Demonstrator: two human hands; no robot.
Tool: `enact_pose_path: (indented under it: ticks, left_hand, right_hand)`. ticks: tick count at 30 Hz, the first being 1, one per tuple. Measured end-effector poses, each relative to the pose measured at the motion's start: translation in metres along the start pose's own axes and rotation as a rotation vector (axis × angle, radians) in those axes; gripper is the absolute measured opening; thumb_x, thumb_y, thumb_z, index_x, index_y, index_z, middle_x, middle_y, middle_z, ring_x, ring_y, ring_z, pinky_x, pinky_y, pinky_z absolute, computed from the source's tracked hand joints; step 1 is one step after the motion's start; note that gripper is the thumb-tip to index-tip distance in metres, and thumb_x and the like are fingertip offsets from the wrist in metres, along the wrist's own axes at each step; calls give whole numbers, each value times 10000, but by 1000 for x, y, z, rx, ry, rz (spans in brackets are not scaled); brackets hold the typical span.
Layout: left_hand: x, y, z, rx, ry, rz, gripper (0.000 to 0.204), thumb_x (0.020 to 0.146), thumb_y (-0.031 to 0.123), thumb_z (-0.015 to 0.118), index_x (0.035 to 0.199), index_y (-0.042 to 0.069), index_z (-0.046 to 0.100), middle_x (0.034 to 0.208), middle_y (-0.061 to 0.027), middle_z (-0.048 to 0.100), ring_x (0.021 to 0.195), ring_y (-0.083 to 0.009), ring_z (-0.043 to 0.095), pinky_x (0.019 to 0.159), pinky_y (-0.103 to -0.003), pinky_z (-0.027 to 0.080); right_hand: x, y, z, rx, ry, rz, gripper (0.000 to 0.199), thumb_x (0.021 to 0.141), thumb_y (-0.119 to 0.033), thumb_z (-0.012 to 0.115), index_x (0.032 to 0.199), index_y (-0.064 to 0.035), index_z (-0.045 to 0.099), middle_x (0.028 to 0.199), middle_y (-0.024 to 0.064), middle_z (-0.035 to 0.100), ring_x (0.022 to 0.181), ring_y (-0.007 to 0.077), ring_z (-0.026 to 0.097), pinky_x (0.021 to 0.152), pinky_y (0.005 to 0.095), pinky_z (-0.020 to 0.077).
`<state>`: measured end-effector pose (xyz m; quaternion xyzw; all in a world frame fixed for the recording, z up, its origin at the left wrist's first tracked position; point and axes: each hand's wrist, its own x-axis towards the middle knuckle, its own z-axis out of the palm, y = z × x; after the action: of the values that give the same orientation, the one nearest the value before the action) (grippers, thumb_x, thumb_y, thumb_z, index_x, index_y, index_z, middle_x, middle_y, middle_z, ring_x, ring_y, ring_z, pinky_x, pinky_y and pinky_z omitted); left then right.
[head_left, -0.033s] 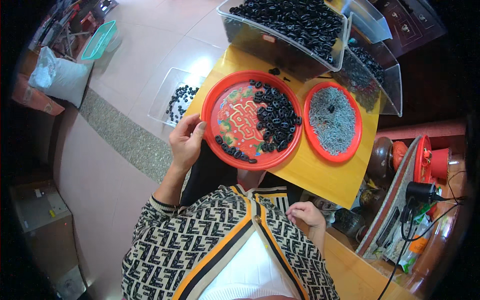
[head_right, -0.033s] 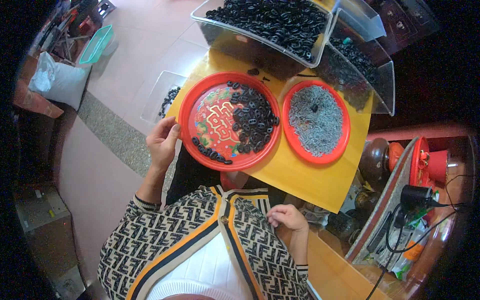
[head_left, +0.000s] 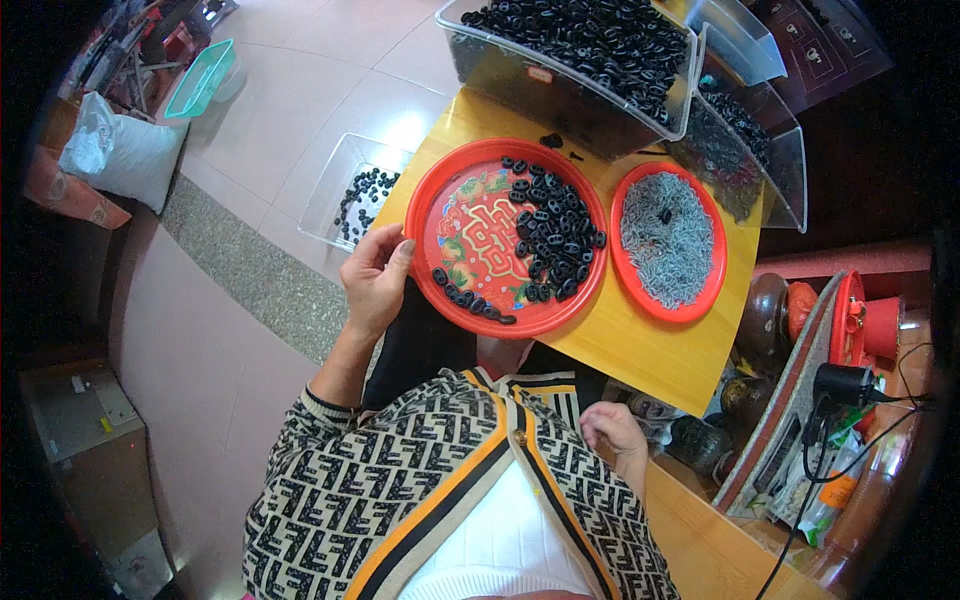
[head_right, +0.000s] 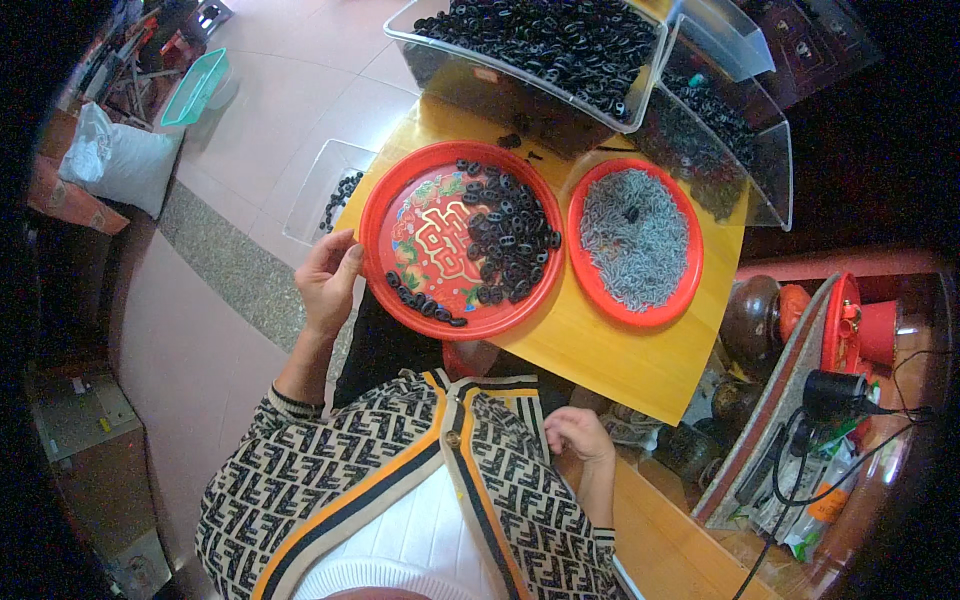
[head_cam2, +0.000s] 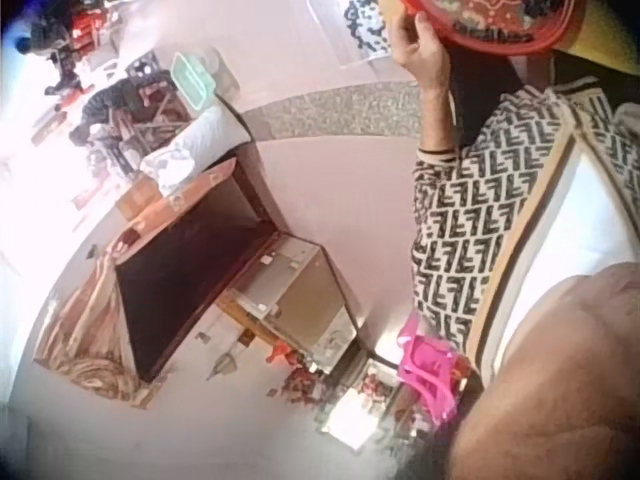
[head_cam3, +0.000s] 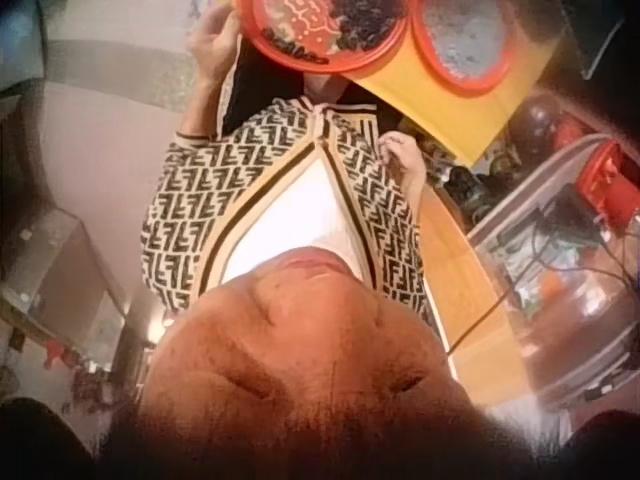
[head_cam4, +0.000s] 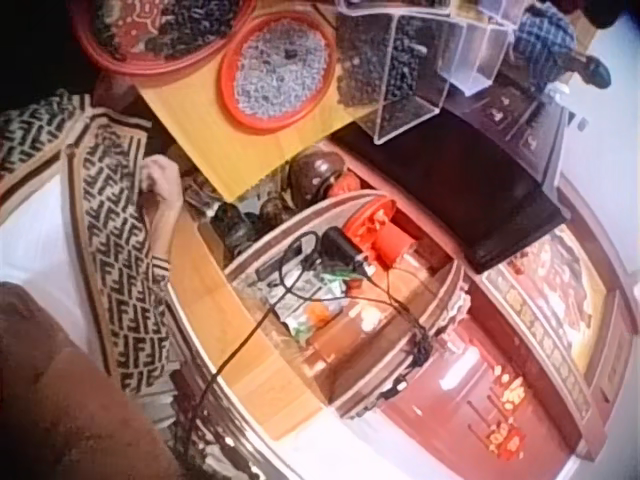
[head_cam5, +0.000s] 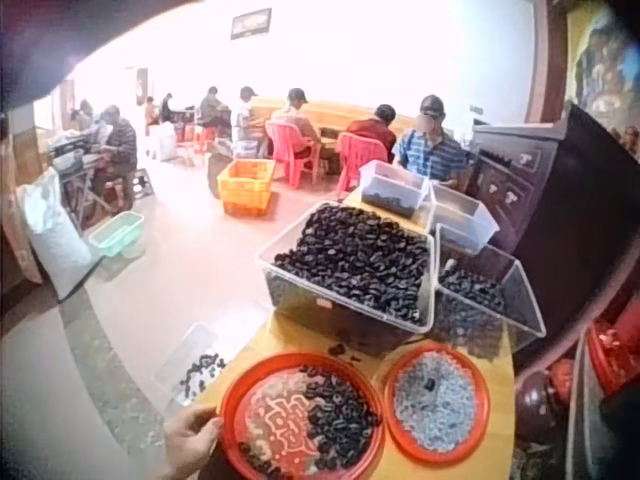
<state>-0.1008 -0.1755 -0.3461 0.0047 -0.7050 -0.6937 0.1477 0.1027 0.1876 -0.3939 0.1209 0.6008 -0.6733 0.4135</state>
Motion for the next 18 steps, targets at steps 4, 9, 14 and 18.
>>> enact_pose_path:
  ticks: [4,9,14,18]
  left_hand:
    - [2,-2,1,29,-5,9,190,797,52,595,962,-30,553,782,-19,576,689,-63,523,624,-194,437]
    - [-1,-4,-5,20,-15,-9,175,796,40,591,952,-27,552,775,-17,570,677,-61,518,610,-193,436]
    - [5,-5,-12,146,-21,96,141,762,0,599,895,-27,563,773,-53,561,665,-97,534,590,-212,439]
    - [32,20,3,462,-140,516,159,697,-25,622,849,-8,579,767,-117,551,655,-210,552,571,-273,447]
  right_hand:
    - [25,86,-38,650,576,-138,159,824,-141,477,746,-17,536,608,80,549,512,178,528,426,282,433]
    - [47,74,-49,339,535,-121,156,814,-144,476,772,-6,535,633,97,555,542,210,532,464,300,436]
    - [73,66,-53,54,510,-110,163,804,-146,474,799,5,533,659,114,561,571,242,535,503,318,438]
    - [76,65,-55,-166,511,-89,174,796,-148,473,820,14,532,680,128,566,595,268,538,534,333,440]
